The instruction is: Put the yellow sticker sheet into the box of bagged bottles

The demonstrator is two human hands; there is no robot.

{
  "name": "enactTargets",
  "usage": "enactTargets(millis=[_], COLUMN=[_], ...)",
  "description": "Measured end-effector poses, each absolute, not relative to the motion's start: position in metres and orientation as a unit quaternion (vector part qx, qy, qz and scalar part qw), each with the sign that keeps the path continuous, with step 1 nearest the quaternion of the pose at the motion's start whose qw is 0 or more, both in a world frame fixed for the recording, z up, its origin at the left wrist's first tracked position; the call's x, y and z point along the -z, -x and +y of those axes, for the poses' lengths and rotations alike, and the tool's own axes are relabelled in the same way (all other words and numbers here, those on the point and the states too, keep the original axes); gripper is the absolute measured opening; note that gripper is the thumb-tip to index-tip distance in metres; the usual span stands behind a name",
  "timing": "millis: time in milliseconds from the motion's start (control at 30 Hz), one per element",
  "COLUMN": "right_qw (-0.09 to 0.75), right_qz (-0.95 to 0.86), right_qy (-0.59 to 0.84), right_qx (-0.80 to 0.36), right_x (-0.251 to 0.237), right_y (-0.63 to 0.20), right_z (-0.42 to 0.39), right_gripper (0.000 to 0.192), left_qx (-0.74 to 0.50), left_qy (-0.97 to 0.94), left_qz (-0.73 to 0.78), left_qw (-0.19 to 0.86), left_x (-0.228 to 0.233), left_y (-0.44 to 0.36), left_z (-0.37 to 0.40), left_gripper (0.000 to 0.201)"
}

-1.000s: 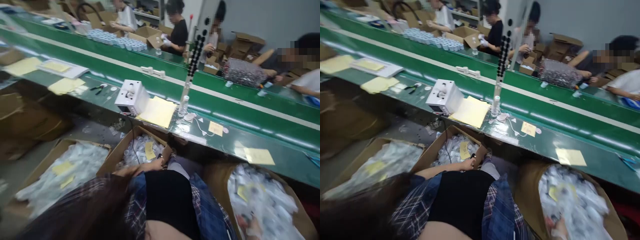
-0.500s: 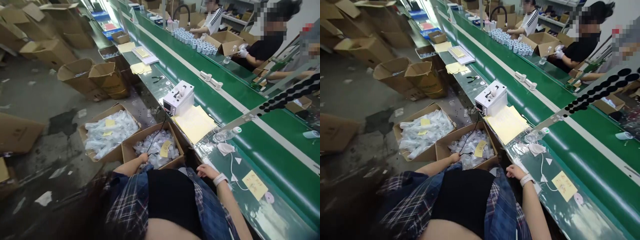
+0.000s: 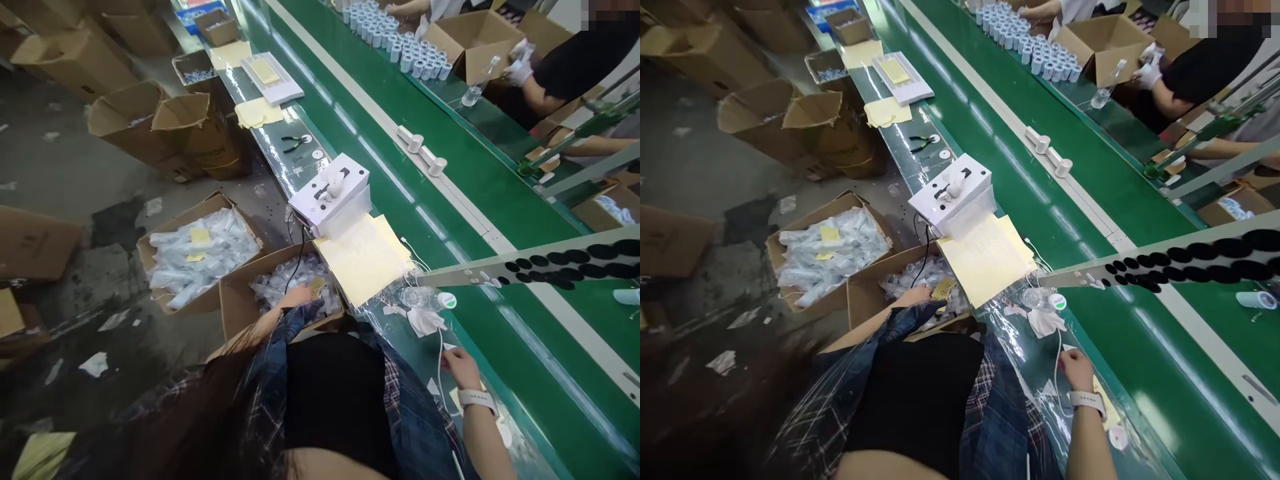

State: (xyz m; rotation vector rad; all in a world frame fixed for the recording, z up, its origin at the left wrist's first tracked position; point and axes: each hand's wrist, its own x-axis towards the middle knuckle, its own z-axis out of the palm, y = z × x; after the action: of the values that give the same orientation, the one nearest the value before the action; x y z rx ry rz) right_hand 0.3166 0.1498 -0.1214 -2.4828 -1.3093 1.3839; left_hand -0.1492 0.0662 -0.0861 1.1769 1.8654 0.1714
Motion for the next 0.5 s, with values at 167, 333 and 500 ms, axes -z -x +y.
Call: enactTargets(millis=[167, 333, 500], right_qw=[0.148, 0.163, 0.107], right_qz=[-0.328, -0.296, -0.295], right_qy=[0.748, 0.680, 0.663], right_qx=[-0.558, -0.650, -0.680], right_x=[0.098, 0.084, 0.077], right_y=[-0.326, -0.318, -0.315], right_z=[0.186, 0.221, 0.253], right_gripper=[0.045, 0.060, 0.055], left_qx=[0.040, 0.075, 0.019], left_qy=[-0.587, -0.653, -0.673], left_qz=[0.683, 0.649, 0.656], left_qw=[0.434, 0.382, 0.340], left_x=[0.048, -0.003, -0.044], left_y=[0.123, 0.112, 0.121], left_z=[0.141, 0.216, 0.256], left_gripper=[0.019, 0.035, 0.024])
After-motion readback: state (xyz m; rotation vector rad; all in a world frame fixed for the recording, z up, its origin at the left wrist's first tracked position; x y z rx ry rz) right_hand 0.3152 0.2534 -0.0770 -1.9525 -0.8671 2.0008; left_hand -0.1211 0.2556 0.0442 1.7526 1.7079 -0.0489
